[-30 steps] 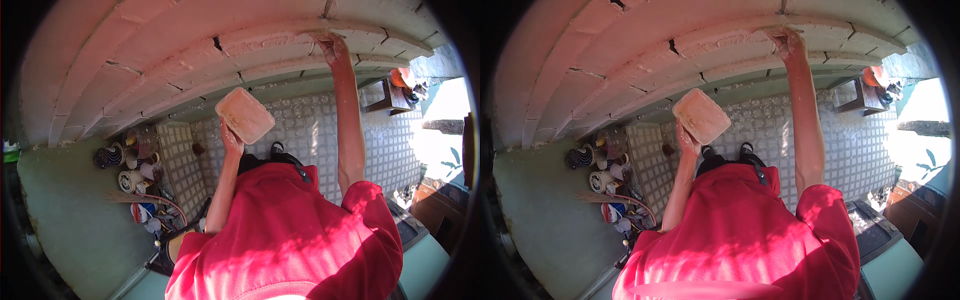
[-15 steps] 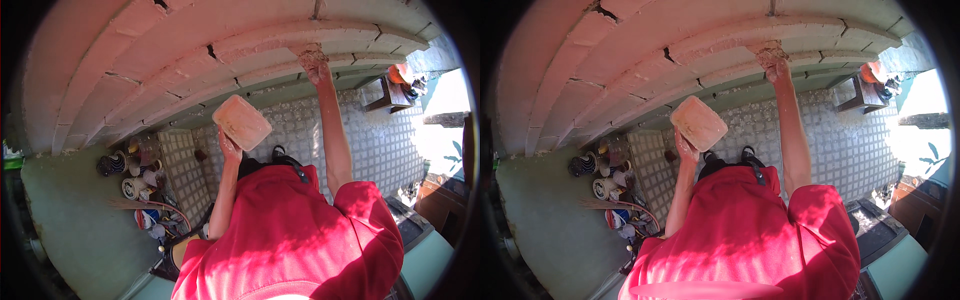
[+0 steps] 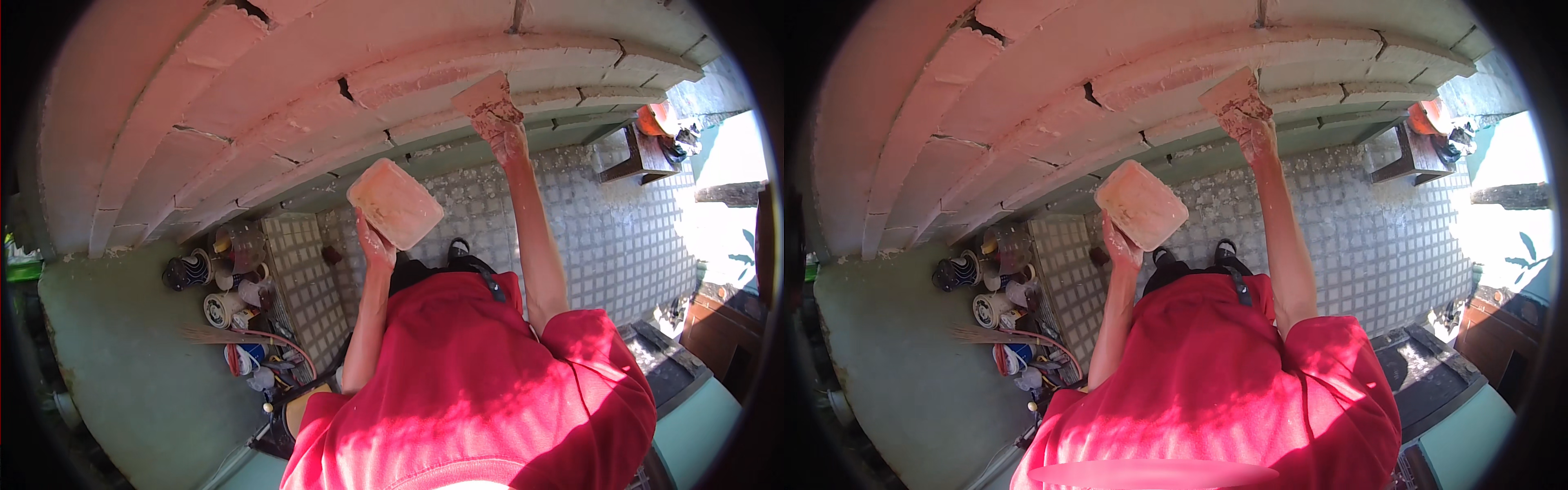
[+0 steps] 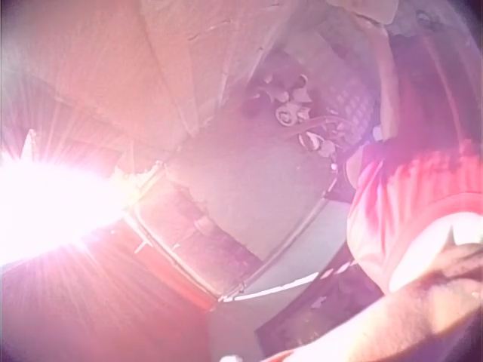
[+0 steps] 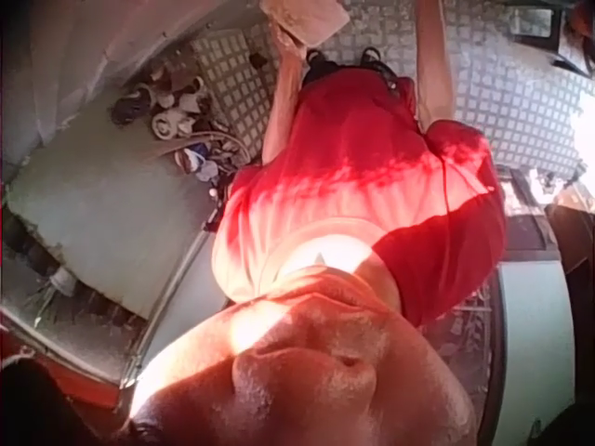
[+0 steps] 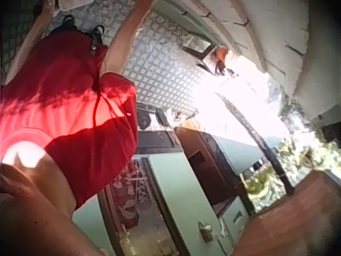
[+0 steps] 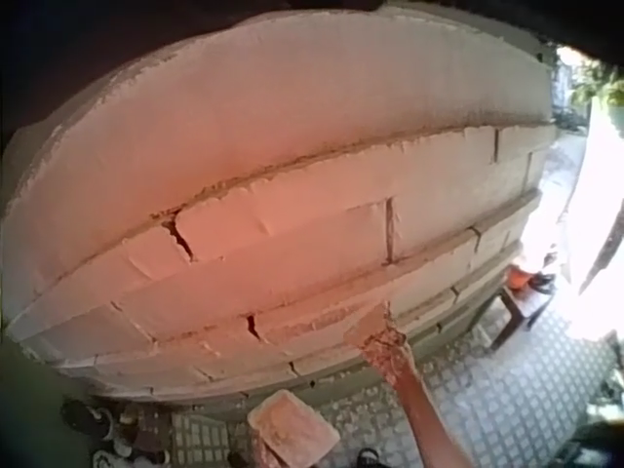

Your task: Applying plaster to the gaps between wall panels or ceiling blocks using a putty knife.

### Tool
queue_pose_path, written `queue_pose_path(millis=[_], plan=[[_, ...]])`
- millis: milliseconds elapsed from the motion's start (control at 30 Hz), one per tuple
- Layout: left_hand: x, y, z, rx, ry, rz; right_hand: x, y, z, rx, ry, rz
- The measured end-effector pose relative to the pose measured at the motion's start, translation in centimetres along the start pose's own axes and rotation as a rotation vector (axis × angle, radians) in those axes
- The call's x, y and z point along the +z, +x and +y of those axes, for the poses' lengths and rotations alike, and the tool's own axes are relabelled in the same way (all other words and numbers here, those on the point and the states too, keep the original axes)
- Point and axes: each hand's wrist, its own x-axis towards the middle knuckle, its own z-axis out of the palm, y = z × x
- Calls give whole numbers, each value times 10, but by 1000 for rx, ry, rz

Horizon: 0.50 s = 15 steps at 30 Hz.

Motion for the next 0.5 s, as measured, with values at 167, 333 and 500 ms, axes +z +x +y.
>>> queue_pose_path(millis=[167,333,500], plan=[[-8,1,2,26,18,2,-8,-7,-21,-148,-362,174],[-19,2,6,29,-16,16,-1,30,-16,-708,-655,393],[-29,-9,18,69,-18,17,64,38,-1,-603,-1378,616]])
